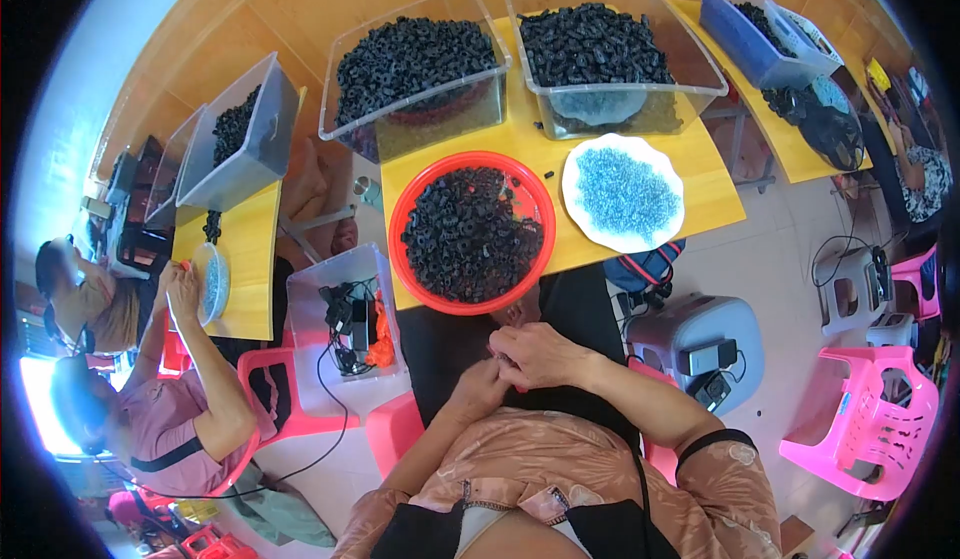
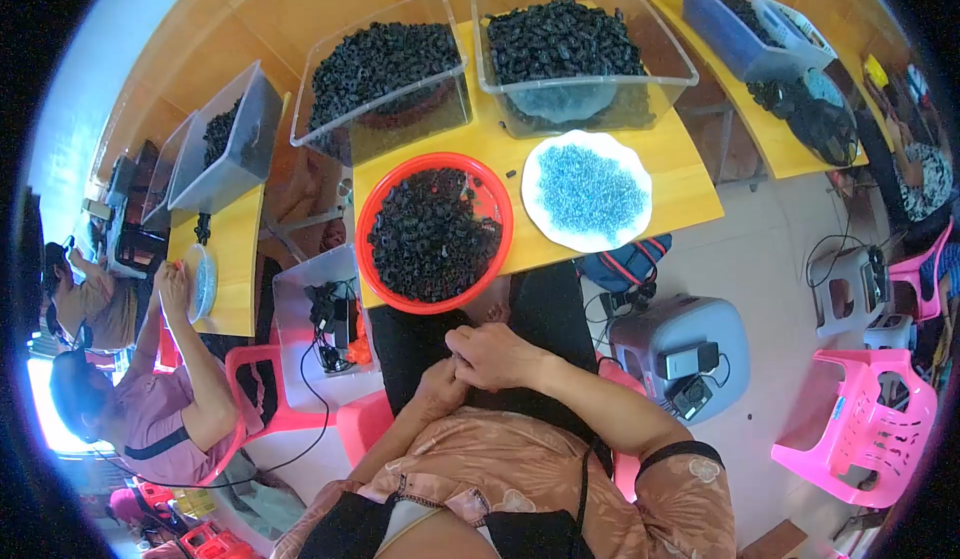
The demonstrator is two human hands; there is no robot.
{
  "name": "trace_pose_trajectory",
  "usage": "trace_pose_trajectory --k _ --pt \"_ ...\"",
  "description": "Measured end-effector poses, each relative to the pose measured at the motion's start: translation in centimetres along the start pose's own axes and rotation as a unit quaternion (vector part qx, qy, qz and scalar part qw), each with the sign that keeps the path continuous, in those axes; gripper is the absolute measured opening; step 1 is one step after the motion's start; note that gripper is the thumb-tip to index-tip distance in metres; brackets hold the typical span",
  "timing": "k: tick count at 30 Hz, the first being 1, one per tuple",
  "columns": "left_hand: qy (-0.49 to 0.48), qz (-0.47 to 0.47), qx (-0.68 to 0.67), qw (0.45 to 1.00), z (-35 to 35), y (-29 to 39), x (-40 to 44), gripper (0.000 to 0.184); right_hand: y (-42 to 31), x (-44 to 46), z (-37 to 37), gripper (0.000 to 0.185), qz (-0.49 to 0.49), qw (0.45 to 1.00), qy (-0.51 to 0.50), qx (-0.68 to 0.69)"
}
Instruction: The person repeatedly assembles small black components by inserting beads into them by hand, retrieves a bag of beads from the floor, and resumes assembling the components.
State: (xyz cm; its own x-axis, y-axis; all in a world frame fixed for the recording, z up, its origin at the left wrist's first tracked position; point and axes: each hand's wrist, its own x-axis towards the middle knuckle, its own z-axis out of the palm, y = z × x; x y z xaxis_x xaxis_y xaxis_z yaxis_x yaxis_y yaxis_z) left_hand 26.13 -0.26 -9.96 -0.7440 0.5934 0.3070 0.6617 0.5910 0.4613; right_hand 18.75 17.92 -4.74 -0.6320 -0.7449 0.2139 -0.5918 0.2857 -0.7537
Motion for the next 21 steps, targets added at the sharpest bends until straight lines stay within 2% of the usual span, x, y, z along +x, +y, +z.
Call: trace_pose_trajectory --k 2,3,6,9,12,15,17,19,21 --pt "-0.01 0.084 -0.006 0.996 0.8 -0.6 -0.1 0.023 0.3 0.0 -0.1 0.018 0.014 1.0 -0.012 0.006" --pt "-0.004 0.132 0.058 0.99 0.1 -0.1 0.6 0.026 0.3 0.1 -0.3 0.019 0.02 0.999 -0.02 0.019" --pt "-0.035 0.171 0.096 0.98 -1.6 0.1 1.3 0.024 0.2 0.2 -0.8 0.02 0.039 0.997 -0.037 0.061" --pt "-0.054 0.151 0.104 0.982 -4.1 -0.1 1.4 0.027 0.0 0.4 -1.1 0.019 0.048 0.994 -0.025 0.091" --pt "0.023 0.139 0.117 0.983 -5.6 -0.3 2.2 0.028 0.2 0.5 -1.4 0.019 0.052 0.993 -0.01 0.101" --pt "0.021 0.158 0.085 0.984 -5.7 0.1 3.7 0.029 1.1 0.3 -1.3 0.021 0.072 0.989 0.011 0.131" --pt "0.062 0.18 0.059 0.98 -5.6 0.2 5.2 0.029 1.9 0.2 -1.2 0.024 0.082 0.986 0.013 0.143" --pt "0.091 0.207 0.042 0.973 -4.7 0.1 6.3 0.027 2.3 0.5 -1.2 0.029 0.069 0.993 -0.033 0.092" --pt "0.078 0.2 0.011 0.977 -3.0 -0.4 6.8 0.026 3.8 0.0 0.0 0.037 0.037 0.996 -0.075 0.042"
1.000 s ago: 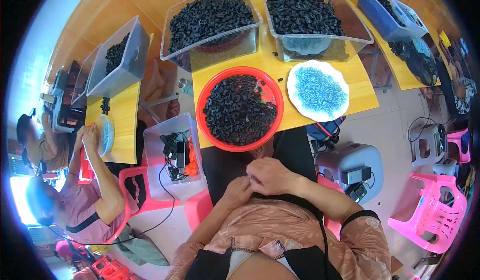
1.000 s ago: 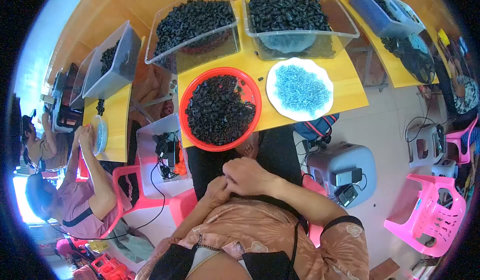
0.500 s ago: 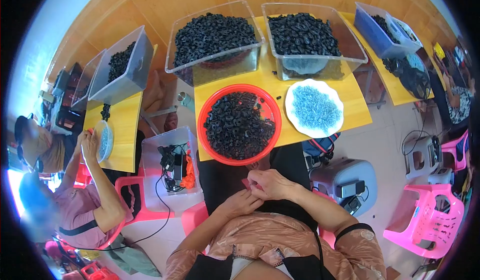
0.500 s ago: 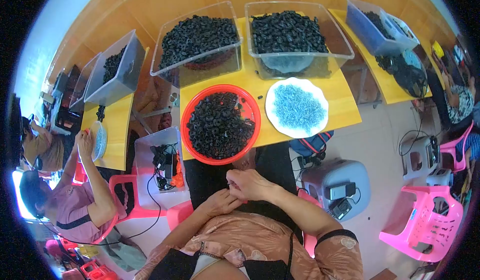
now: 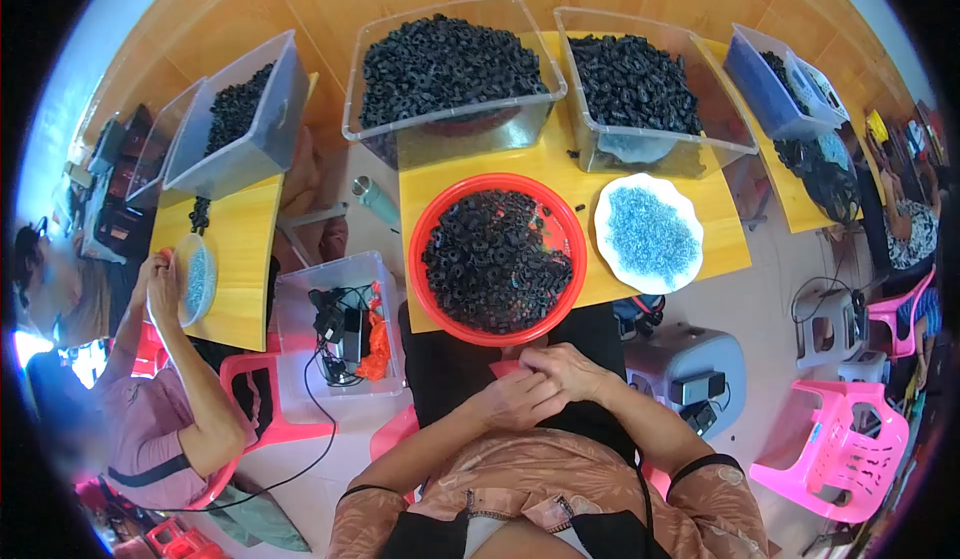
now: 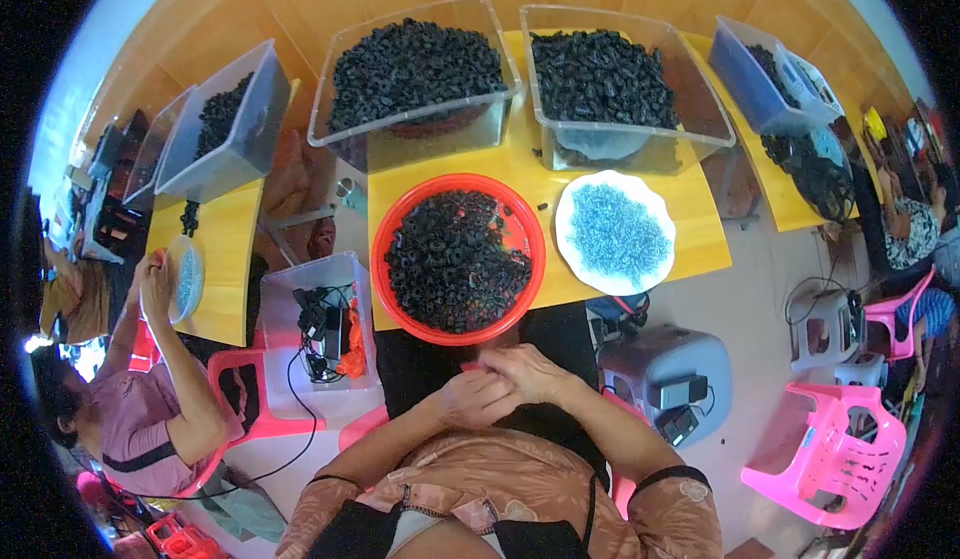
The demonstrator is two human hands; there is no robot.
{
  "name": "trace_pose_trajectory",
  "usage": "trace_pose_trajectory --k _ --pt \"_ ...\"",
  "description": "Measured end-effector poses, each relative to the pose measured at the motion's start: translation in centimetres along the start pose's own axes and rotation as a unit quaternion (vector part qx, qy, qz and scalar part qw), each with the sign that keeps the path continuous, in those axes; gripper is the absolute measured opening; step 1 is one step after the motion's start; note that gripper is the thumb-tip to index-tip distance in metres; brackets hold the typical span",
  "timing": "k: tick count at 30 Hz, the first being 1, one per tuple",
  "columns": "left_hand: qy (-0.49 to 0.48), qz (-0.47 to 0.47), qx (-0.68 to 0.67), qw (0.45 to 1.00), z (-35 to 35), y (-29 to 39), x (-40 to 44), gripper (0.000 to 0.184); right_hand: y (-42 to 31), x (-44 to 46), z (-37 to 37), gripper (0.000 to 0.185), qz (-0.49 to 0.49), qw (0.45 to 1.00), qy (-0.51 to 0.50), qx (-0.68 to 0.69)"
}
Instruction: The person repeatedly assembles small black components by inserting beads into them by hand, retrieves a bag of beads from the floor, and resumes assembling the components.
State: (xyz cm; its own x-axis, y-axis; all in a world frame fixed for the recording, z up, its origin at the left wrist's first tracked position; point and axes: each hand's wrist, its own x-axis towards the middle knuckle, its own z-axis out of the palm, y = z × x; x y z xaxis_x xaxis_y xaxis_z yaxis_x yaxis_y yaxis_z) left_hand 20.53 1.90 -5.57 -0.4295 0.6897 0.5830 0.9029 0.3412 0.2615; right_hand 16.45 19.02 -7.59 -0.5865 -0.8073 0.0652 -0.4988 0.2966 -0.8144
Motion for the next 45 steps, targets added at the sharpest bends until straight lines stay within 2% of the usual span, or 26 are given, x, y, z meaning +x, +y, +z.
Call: trace_pose_trajectory --k 2,3,4,7,10,12,15,18,21,23,25,26,28,31,34,37,42,45 --pt "-0.022 -0.029 -0.021 0.999 2.7 -0.2 -1.7 0.024 2.1 -0.8 1.7 0.039 -0.004 1.0 0.01 -0.004" --pt "-0.043 -0.015 -0.011 0.999 2.9 0.1 -1.8 0.024 2.5 -1.2 2.2 0.04 -0.003 1.0 0.012 -0.004" --pt "-0.062 0.0 0.002 0.998 3.0 -0.2 -1.7 0.023 2.1 -0.8 1.8 0.038 0.065 0.996 -0.057 0.012" --pt "-0.084 0.008 0.025 0.996 3.8 -0.7 -1.9 0.021 4.1 -1.0 2.4 0.033 0.098 0.988 -0.118 -0.015" --pt "-0.115 -0.001 0.024 0.993 3.2 -1.1 -1.5 0.022 5.4 -1.1 2.8 0.03 0.119 0.987 -0.103 -0.023" --pt "-0.101 -0.004 0.024 0.995 3.1 -1.3 -1.3 0.022 5.4 -0.7 2.4 0.024 0.149 0.982 -0.114 -0.032" --pt "-0.099 -0.016 0.0 0.995 3.4 -1.8 -1.8 0.025 6.7 -1.3 3.4 0.02 0.131 0.986 -0.092 -0.037" --pt "-0.05 -0.003 -0.008 0.999 2.2 -2.2 -1.5 0.032 5.7 -0.7 2.9 0.024 0.185 0.974 -0.125 -0.036" --pt "0.059 -0.081 -0.103 0.99 2.7 -1.7 -1.8 0.032 4.5 -0.1 1.9 0.026 0.198 0.97 -0.135 -0.041" --pt "0.146 -0.299 -0.269 0.904 1.9 0.1 0.1 0.034 4.0 0.1 1.7 0.027 0.199 0.97 -0.133 -0.026" --pt "0.176 -0.404 -0.357 0.823 1.6 1.0 0.5 0.036 3.3 0.3 1.2 0.027 0.202 0.971 -0.131 0.001" --pt "0.167 -0.409 -0.37 0.817 1.5 1.1 0.3 0.037 3.8 0.1 1.7 0.027 0.186 0.976 -0.114 -0.011" --pt "0.003 -0.32 -0.249 0.914 0.6 0.4 0.4 0.036 4.6 -0.2 2.4 0.027 0.154 0.984 -0.079 -0.035" --pt "-0.019 -0.069 -0.154 0.985 1.1 0.2 0.4 0.028 4.7 -0.2 2.1 0.021 0.195 0.971 -0.131 -0.036" --pt "-0.107 -0.034 -0.132 0.985 4.2 0.1 -1.6 0.018 5.4 -0.5 2.7 0.017 0.183 0.976 -0.105 -0.056" --pt "-0.161 -0.066 -0.193 0.966 5.1 -1.0 -2.6 0.012 5.8 -0.6 3.0 0.017 0.187 0.976 -0.09 -0.069" --pt "-0.136 -0.076 -0.194 0.969 5.0 -0.8 -2.3 0.01 6.0 -0.8 3.0 0.015 0.196 0.975 -0.081 -0.064" --pt "-0.141 -0.073 -0.193 0.968 4.8 -0.9 -2.2 0.011 6.2 -0.9 3.3 0.027 0.21 0.974 -0.069 -0.045"
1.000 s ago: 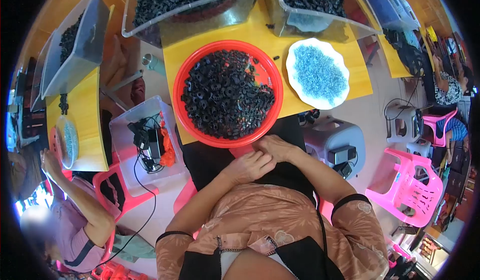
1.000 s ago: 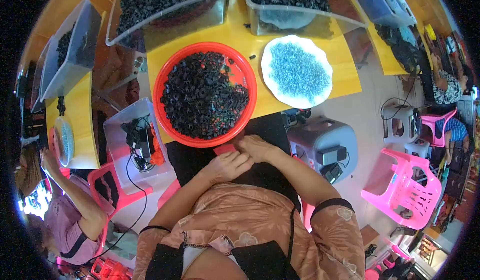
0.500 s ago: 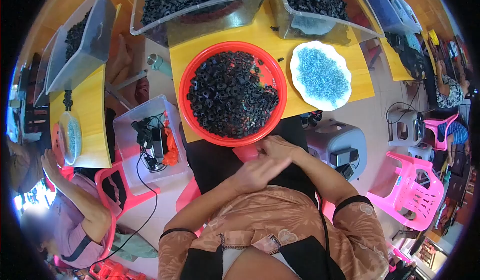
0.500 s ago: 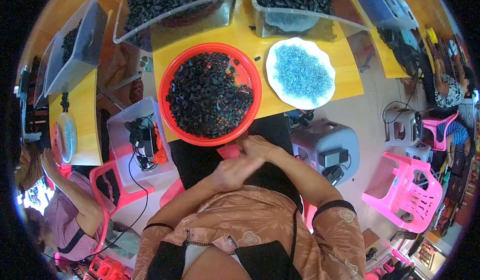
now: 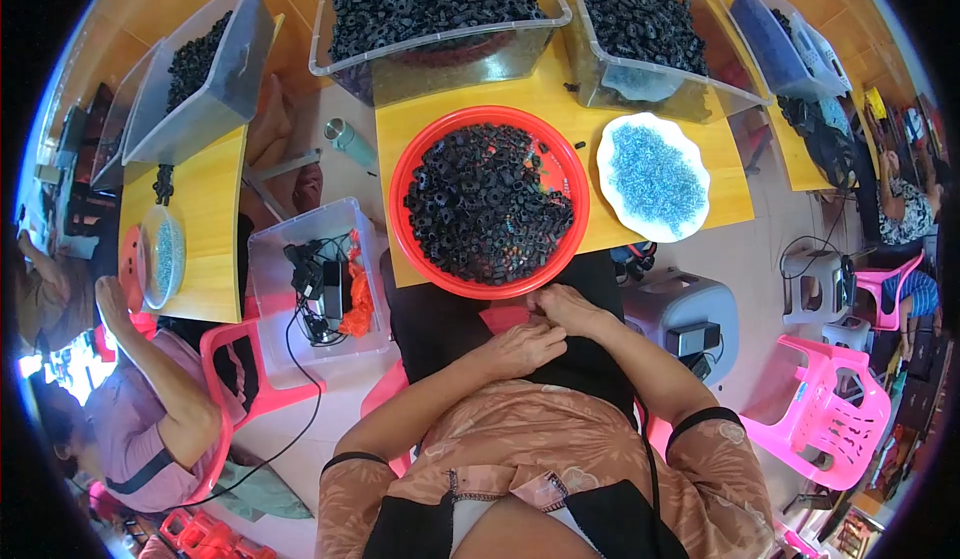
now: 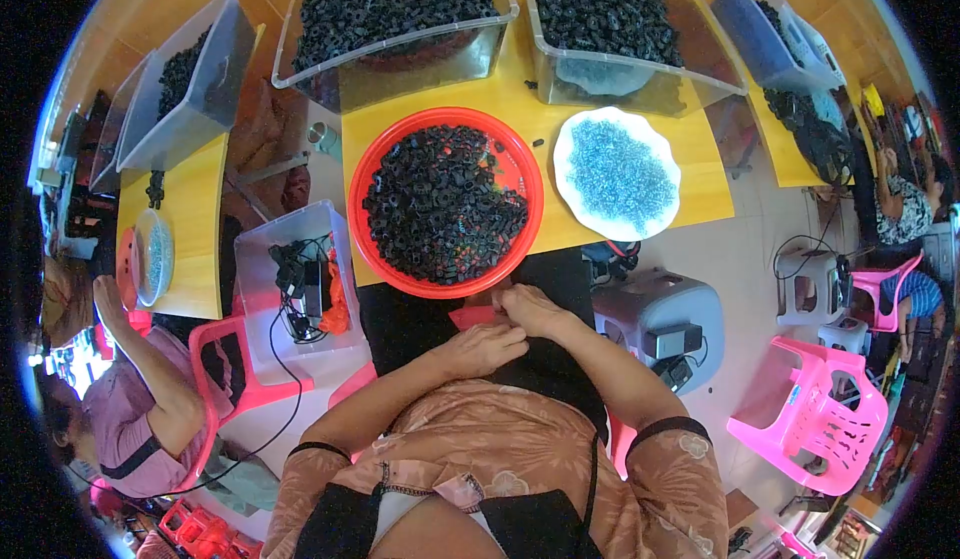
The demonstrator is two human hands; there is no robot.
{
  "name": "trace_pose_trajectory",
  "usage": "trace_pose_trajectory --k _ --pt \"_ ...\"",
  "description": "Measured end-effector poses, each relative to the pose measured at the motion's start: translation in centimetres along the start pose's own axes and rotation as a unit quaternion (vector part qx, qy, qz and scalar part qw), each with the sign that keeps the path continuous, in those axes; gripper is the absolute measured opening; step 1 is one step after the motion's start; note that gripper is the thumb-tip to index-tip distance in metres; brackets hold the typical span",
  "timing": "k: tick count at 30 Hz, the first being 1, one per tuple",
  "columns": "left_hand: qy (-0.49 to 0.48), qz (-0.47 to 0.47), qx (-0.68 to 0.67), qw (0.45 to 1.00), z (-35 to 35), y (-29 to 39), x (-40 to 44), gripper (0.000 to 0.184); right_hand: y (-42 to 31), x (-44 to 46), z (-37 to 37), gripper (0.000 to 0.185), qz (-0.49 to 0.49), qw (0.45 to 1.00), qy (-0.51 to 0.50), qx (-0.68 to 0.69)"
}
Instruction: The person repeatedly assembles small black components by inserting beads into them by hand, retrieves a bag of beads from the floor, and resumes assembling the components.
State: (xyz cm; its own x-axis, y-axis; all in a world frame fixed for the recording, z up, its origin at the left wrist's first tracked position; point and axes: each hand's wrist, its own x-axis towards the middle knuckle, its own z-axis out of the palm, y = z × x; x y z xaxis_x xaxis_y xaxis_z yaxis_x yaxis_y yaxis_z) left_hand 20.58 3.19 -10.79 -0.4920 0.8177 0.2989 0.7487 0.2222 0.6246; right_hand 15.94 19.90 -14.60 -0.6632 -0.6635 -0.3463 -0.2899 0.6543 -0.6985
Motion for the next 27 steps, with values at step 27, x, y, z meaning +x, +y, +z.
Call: trace_pose_trajectory --k 27 --pt "0.254 -0.1 0.261 0.926 -1.8 -3.1 -1.0 0.024 -4.6 0.1 -3.5 0.017 -0.087 0.978 0.19 0.021"
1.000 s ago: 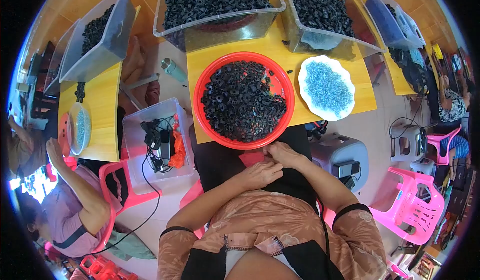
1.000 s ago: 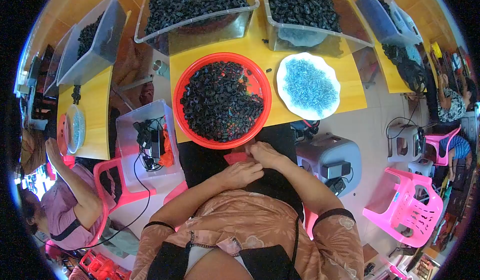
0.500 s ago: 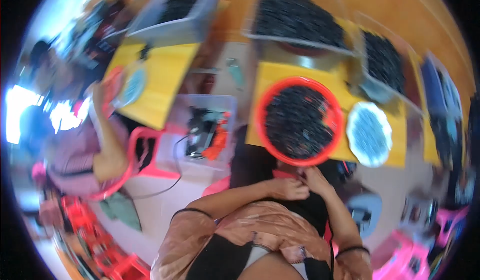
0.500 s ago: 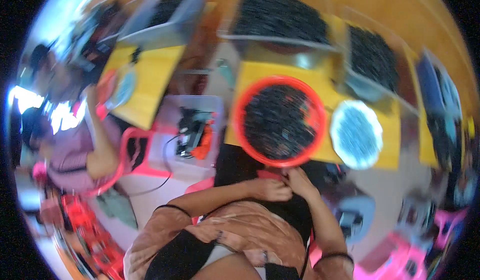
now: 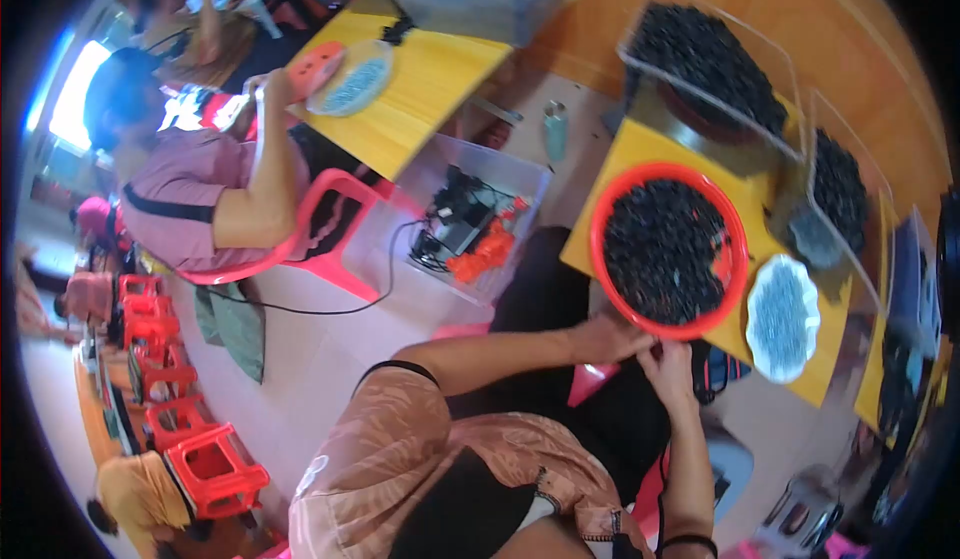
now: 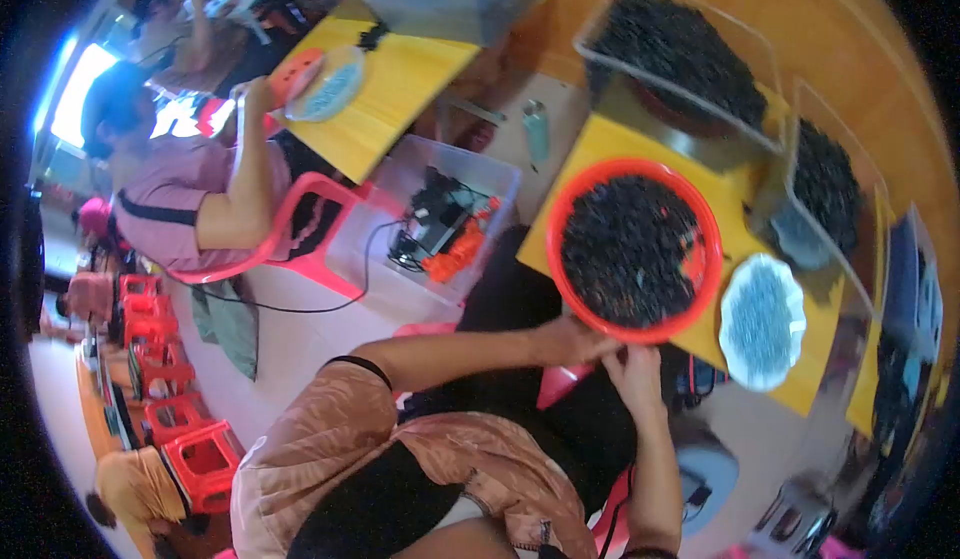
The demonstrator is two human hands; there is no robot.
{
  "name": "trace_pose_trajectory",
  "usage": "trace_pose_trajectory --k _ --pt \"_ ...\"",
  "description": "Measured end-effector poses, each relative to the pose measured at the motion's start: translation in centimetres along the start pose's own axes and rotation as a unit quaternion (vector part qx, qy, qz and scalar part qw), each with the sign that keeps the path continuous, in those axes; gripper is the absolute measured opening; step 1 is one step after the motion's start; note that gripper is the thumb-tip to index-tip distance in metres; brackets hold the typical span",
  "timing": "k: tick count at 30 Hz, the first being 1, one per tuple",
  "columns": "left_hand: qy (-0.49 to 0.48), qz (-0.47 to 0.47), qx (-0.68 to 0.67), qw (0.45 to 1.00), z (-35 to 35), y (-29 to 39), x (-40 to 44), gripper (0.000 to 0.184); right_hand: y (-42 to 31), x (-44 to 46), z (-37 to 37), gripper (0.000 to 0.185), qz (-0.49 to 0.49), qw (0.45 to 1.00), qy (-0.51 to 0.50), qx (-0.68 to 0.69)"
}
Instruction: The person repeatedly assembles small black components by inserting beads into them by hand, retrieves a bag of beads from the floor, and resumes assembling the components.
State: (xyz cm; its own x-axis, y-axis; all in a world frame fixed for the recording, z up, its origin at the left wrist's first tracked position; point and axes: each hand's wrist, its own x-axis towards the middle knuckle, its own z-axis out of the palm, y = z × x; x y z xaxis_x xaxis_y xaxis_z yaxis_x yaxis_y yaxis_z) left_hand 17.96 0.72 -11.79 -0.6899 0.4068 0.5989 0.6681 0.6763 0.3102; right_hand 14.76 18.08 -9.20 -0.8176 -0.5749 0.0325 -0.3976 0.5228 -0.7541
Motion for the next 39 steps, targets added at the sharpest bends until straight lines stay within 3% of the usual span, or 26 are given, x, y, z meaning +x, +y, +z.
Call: trace_pose_trajectory --k 1,3,5,8,10,11,14,17,20,27,30,33,36,37,39 --pt "-0.01 -0.024 -0.014 1.0 -0.4 0.1 0.2 0.025 0.2 -0.2 -0.1 0.017 0.039 0.999 -0.014 -0.018" --pt "-0.109 -0.094 -0.103 0.984 -0.2 -0.6 -0.4 0.022 -0.4 -0.1 -0.3 0.014 0.013 0.999 0.019 -0.026" --pt "-0.054 -0.093 -0.037 0.994 -0.1 -0.5 0.0 0.018 -0.7 -0.3 -0.6 0.012 -0.043 0.997 0.047 -0.044" --pt "-0.08 -0.151 -0.043 0.984 -0.8 0.6 0.8 0.018 -1.9 -0.8 -1.7 0.018 -0.099 0.992 0.063 -0.044" --pt "0.014 -0.211 -0.182 0.96 -0.4 1.8 0.5 0.018 -2.9 -1.6 -2.4 0.017 -0.136 0.985 0.092 -0.049" --pt "0.056 -0.241 -0.251 0.936 -0.3 2.3 0.2 0.019 -3.5 -1.9 -2.5 0.017 -0.159 0.979 0.114 -0.057" --pt "-0.014 -0.359 -0.384 0.851 -3.8 5.2 -0.8 0.024 -5.3 -3.5 -2.0 0.016 -0.186 0.976 0.105 -0.035" --pt "-0.005 -0.404 -0.539 0.739 -5.8 7.0 -3.5 0.023 -7.9 -5.1 -1.7 0.014 -0.167 0.983 0.038 0.062" --pt "0.014 -0.434 -0.6 0.671 -7.0 8.7 -4.9 0.02 -9.3 -6.2 -0.8 0.014 -0.159 0.984 0.036 0.077" --pt "0.015 -0.432 -0.622 0.652 -7.0 8.5 -6.2 0.02 -8.8 -6.8 1.2 0.017 -0.149 0.978 0.05 0.133" --pt "0.013 -0.424 -0.629 0.651 -7.1 8.4 -6.1 0.017 -8.0 -6.9 1.6 0.016 -0.052 0.972 0.013 0.231" --pt "-0.012 -0.433 -0.68 0.592 -7.2 7.9 -5.7 0.01 -8.2 -6.8 1.4 0.014 -0.023 0.968 0.014 0.25" --pt "-0.035 -0.373 -0.647 0.665 -7.3 7.8 -5.0 0.016 -7.4 -6.4 1.3 0.012 -0.031 0.961 0.071 0.264" --pt "-0.025 -0.34 -0.649 0.68 -7.1 7.6 -5.2 0.03 -7.1 -6.3 1.2 0.012 -0.022 0.955 0.081 0.285" --pt "0.062 -0.324 -0.625 0.708 -7.3 8.4 -4.8 0.041 -7.0 -6.5 0.7 0.012 -0.011 0.95 0.093 0.296"
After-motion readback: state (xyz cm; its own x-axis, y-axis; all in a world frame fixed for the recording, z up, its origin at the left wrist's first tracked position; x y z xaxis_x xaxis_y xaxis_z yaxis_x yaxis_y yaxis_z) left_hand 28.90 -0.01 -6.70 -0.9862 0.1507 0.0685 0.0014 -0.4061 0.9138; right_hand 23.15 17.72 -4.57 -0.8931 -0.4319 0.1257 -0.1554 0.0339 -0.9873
